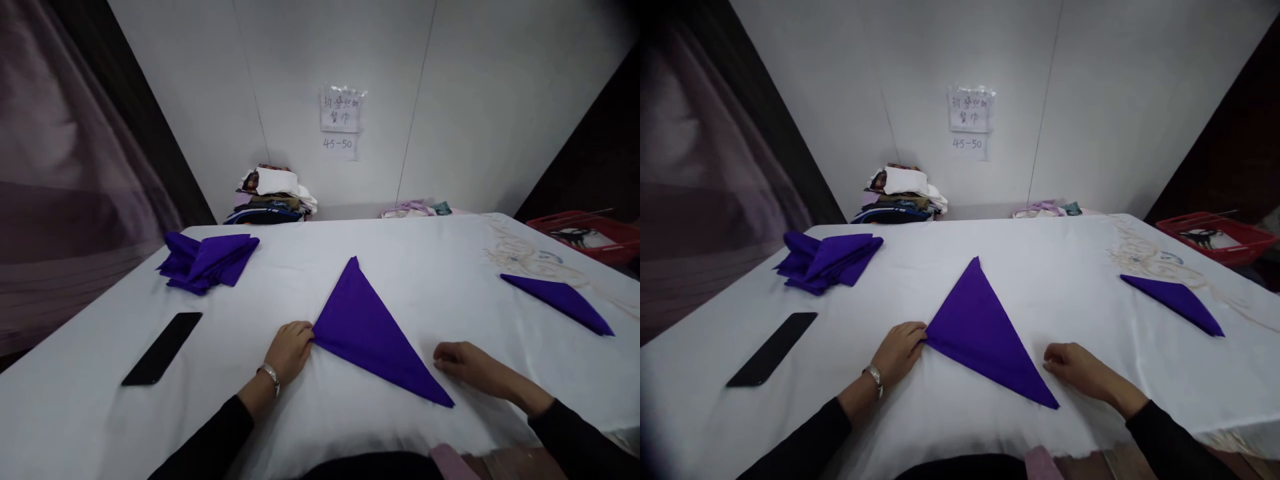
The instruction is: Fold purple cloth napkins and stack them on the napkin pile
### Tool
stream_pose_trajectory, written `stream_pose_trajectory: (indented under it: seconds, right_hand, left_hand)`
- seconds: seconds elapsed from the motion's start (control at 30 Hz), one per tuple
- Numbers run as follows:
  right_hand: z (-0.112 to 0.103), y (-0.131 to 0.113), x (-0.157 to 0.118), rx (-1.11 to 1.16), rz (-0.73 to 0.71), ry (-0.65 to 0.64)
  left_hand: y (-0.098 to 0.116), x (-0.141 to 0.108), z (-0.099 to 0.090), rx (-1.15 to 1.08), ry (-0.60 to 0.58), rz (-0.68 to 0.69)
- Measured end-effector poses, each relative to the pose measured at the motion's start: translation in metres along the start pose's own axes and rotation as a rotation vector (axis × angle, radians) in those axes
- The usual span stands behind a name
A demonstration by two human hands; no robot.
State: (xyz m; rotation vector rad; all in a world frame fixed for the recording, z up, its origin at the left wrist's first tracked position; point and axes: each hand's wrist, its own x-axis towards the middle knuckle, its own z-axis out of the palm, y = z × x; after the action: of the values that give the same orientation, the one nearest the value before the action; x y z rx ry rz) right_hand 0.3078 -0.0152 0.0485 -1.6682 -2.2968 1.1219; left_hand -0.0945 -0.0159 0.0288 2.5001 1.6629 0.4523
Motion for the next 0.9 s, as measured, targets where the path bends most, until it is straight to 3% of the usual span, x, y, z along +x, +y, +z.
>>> stream_pose_trajectory:
  seconds: [0.17,0.4,0.57,0.9]
  right_hand:
    - [-0.006,-0.015,0.026,-0.012,-0.022,0.149]
    - [0.0,-0.025,0.093,0.083,-0.089,0.203]
    - [-0.011,-0.037,0.163,0.1,-0.145,0.287]
    - [-0.043,-0.074,0.275,-0.063,-0.287,0.304]
  left_hand:
    - [0.001,-0.002,0.005,-0.12,0.055,-0.216]
    - [0.02,0.006,0.005,-0.307,0.056,-0.486]
    - [0.021,0.008,0.008,-0.295,0.033,-0.53]
    - [0.013,0.0,0.02,-0.359,0.196,-0.442]
